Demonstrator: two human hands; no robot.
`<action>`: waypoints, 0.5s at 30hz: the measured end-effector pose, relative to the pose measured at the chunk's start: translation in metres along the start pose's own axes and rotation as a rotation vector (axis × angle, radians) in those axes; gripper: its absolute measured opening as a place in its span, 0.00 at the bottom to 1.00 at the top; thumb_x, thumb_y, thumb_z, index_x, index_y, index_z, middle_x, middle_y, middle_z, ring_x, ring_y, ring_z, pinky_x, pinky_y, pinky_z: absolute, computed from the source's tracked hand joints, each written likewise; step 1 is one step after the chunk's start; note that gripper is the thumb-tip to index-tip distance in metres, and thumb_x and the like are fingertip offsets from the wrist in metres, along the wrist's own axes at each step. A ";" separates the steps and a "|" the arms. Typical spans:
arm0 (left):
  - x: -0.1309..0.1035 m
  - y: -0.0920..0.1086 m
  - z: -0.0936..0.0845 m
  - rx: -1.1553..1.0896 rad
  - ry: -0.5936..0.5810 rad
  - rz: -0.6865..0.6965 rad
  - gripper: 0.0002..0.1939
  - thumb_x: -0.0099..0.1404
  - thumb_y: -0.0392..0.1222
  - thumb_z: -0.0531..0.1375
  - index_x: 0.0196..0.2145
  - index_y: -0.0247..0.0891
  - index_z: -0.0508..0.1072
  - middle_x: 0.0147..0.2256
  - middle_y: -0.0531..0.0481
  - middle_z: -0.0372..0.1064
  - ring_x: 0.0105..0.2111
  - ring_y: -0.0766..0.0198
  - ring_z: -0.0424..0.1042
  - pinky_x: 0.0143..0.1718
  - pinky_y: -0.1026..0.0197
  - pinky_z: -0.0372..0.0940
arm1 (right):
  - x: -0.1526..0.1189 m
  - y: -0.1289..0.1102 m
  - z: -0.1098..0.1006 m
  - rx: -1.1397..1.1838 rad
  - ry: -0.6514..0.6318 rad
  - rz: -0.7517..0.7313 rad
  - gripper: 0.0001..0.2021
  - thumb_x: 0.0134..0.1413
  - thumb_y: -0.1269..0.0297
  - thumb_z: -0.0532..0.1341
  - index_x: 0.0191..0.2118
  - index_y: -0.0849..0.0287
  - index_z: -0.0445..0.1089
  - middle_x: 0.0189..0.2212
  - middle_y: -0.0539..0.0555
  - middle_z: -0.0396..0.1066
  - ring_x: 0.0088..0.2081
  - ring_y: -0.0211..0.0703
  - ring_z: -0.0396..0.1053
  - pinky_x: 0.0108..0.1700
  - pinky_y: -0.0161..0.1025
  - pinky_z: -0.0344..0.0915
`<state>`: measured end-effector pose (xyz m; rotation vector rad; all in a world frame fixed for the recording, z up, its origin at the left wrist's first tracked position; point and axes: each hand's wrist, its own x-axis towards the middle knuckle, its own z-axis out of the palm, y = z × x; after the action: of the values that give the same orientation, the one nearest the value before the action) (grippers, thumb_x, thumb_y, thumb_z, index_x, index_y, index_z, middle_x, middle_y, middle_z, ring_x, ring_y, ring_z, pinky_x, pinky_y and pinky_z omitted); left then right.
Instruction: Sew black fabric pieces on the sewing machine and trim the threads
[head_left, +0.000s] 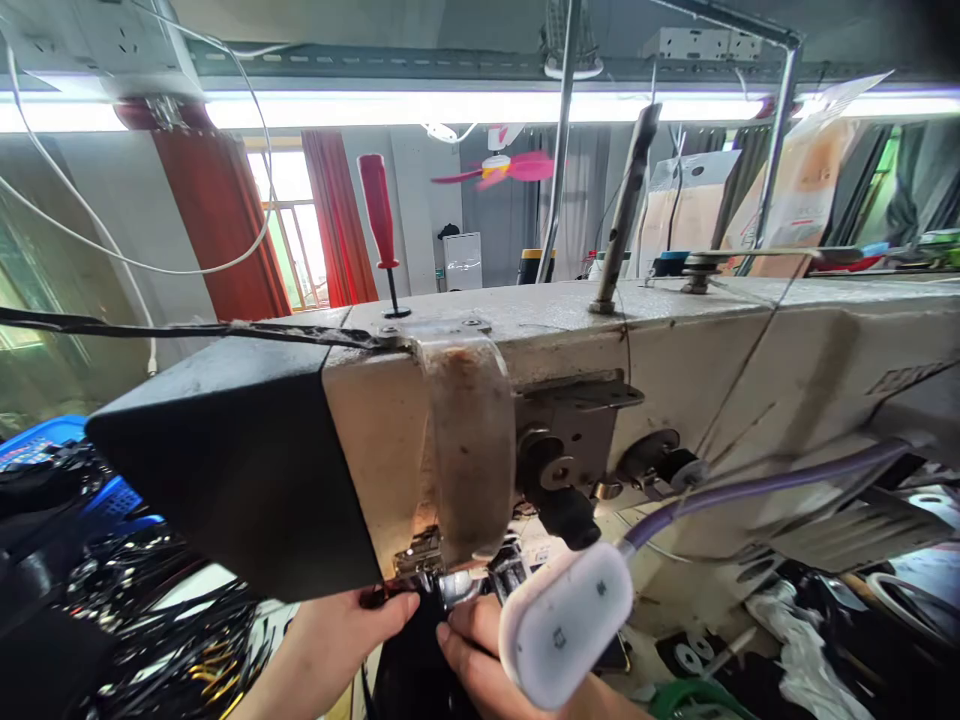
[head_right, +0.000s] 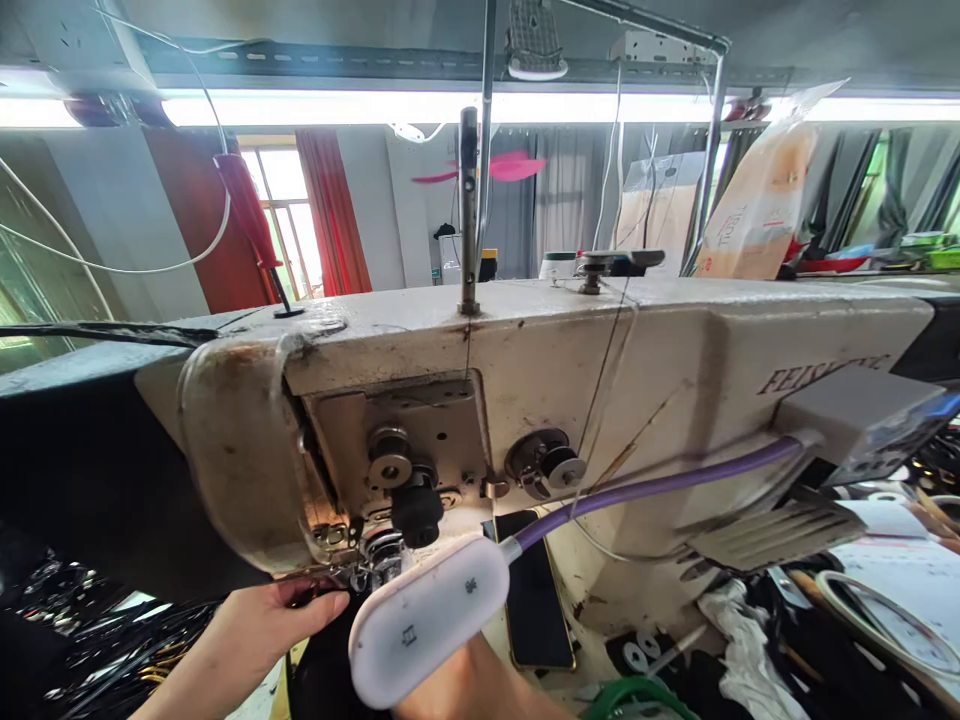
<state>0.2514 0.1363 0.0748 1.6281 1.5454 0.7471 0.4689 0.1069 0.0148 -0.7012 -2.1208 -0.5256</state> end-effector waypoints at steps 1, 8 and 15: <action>0.000 0.000 0.000 0.015 -0.003 -0.006 0.17 0.50 0.53 0.60 0.30 0.40 0.81 0.36 0.46 0.82 0.45 0.46 0.77 0.53 0.50 0.67 | 0.001 0.000 0.000 0.002 -0.001 -0.006 0.19 0.58 0.75 0.60 0.54 0.56 0.71 0.41 0.56 0.77 0.33 0.43 0.74 0.42 0.38 0.72; 0.001 -0.002 -0.002 0.082 0.058 0.002 0.13 0.51 0.54 0.62 0.23 0.43 0.80 0.24 0.50 0.80 0.33 0.50 0.79 0.46 0.55 0.71 | 0.007 0.003 0.006 0.101 -0.068 -0.035 0.13 0.65 0.70 0.58 0.53 0.58 0.70 0.34 0.53 0.75 0.32 0.41 0.73 0.40 0.36 0.72; 0.007 -0.017 0.002 0.083 0.119 -0.010 0.15 0.49 0.57 0.64 0.19 0.44 0.78 0.19 0.51 0.76 0.27 0.52 0.77 0.33 0.59 0.72 | 0.004 0.005 0.012 0.136 -0.124 0.009 0.12 0.63 0.68 0.60 0.51 0.53 0.70 0.34 0.49 0.75 0.31 0.39 0.73 0.38 0.33 0.72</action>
<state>0.2439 0.1424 0.0590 1.6605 1.6878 0.7962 0.4635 0.1185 0.0115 -0.6805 -2.2439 -0.3371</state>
